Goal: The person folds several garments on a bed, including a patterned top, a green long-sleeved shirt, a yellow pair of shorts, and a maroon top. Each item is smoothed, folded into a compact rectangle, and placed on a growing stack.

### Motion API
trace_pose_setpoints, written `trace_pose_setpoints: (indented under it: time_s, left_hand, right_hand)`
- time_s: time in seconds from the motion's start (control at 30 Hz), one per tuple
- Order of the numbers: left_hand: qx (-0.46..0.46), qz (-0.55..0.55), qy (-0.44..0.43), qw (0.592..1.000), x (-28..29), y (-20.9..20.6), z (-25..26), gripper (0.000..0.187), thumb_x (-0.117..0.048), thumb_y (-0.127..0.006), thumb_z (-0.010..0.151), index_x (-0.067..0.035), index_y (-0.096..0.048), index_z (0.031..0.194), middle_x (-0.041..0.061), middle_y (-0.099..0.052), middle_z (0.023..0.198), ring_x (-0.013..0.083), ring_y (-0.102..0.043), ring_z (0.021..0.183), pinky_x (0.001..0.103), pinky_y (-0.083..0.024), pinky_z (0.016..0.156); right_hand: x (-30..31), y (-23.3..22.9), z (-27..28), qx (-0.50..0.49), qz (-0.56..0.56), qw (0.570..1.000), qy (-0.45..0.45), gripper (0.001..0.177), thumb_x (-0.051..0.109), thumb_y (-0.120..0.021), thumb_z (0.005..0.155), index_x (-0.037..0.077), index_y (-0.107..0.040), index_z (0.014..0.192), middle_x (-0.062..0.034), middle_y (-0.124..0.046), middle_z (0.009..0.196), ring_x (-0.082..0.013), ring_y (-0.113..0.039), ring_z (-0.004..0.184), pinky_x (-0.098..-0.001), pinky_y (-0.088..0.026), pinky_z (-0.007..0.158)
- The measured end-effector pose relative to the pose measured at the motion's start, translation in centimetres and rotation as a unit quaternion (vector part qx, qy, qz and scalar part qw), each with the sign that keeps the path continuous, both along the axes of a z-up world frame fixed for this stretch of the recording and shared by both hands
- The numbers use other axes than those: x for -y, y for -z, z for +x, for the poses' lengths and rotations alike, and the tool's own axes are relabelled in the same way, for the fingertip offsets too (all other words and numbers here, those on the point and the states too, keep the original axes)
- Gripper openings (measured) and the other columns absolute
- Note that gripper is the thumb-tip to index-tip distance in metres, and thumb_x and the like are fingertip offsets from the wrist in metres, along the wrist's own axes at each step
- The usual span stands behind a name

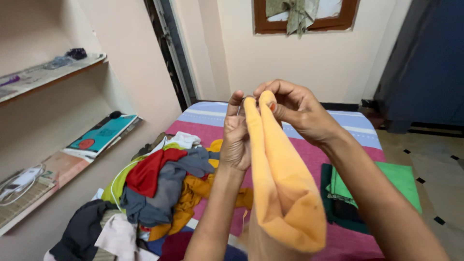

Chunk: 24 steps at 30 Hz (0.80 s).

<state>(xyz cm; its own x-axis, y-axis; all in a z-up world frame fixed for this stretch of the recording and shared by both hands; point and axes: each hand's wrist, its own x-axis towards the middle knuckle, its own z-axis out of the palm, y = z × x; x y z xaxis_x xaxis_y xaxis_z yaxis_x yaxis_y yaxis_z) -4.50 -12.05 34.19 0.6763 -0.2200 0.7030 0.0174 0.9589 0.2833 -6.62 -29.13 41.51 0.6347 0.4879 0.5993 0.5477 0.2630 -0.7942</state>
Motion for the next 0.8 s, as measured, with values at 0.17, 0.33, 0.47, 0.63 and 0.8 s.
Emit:
trace_pose_setpoints:
  time_s: [0.17,0.33,0.47,0.63,0.8]
  left_hand:
    - [0.01,0.048,-0.088,0.995,0.5,-0.5,-0.8,0.043,0.011,-0.064,0.1,-0.003,-0.052,0.139,0.009,-0.061,0.133,0.0184,-0.064,0.123,0.033,-0.057,0.106]
    - [-0.025,0.186,-0.101,0.977,0.5,0.5,-0.8,0.042,-0.006,-0.073,0.096,-0.006,-0.056,0.135,0.006,-0.065,0.12,0.0132,-0.067,0.103,0.028,-0.059,0.087]
    - [-0.025,0.274,-0.022,0.961,-0.7,1.6,-1.0,0.04,-0.019,-0.078,0.102,0.002,-0.058,0.131,0.007,-0.067,0.115,0.0123,-0.067,0.094,0.028,-0.058,0.081]
    - [0.01,0.28,-0.124,0.952,-0.7,1.4,0.5,0.038,-0.025,-0.068,0.103,-0.002,-0.059,0.131,0.006,-0.07,0.116,0.0104,-0.068,0.097,0.026,-0.057,0.085]
    - [-0.049,0.22,-0.223,0.948,-1.2,0.9,2.2,0.036,-0.03,-0.066,0.1,-0.004,-0.058,0.123,0.006,-0.072,0.113,0.0117,-0.07,0.1,0.028,-0.058,0.09]
  right_hand:
    - [0.0,-0.5,-0.3,0.009,-0.025,1.0,-0.003,0.017,0.022,-0.07,0.1,0.007,-0.065,0.108,-0.0046,-0.064,0.136,-0.0108,-0.061,0.116,-0.0316,-0.052,0.101]
    - [-0.2,-0.3,0.0,-0.024,-0.006,1.0,-0.017,0.021,0.021,-0.074,0.096,0.008,-0.065,0.11,-0.006,-0.062,0.139,-0.0129,-0.062,0.12,-0.0341,-0.051,0.107]
    - [-0.1,-0.2,0.1,-0.04,-0.027,0.998,0.029,0.024,0.016,-0.077,0.091,0.009,-0.064,0.11,-0.0087,-0.062,0.134,-0.0149,-0.063,0.116,-0.0367,-0.053,0.105]
    - [0.4,-0.7,-1.3,-0.02,-0.024,0.995,0.094,0.032,0.011,-0.075,0.094,0.009,-0.063,0.123,-0.0142,-0.059,0.132,-0.0199,-0.059,0.111,-0.0389,-0.049,0.093]
    - [2.2,-1.5,-4.8,0.135,-0.17,0.97,0.107,0.031,0.036,-0.064,0.096,0.006,-0.072,0.101,-0.0131,-0.059,0.144,-0.0241,-0.066,0.121,-0.0392,-0.05,0.101]
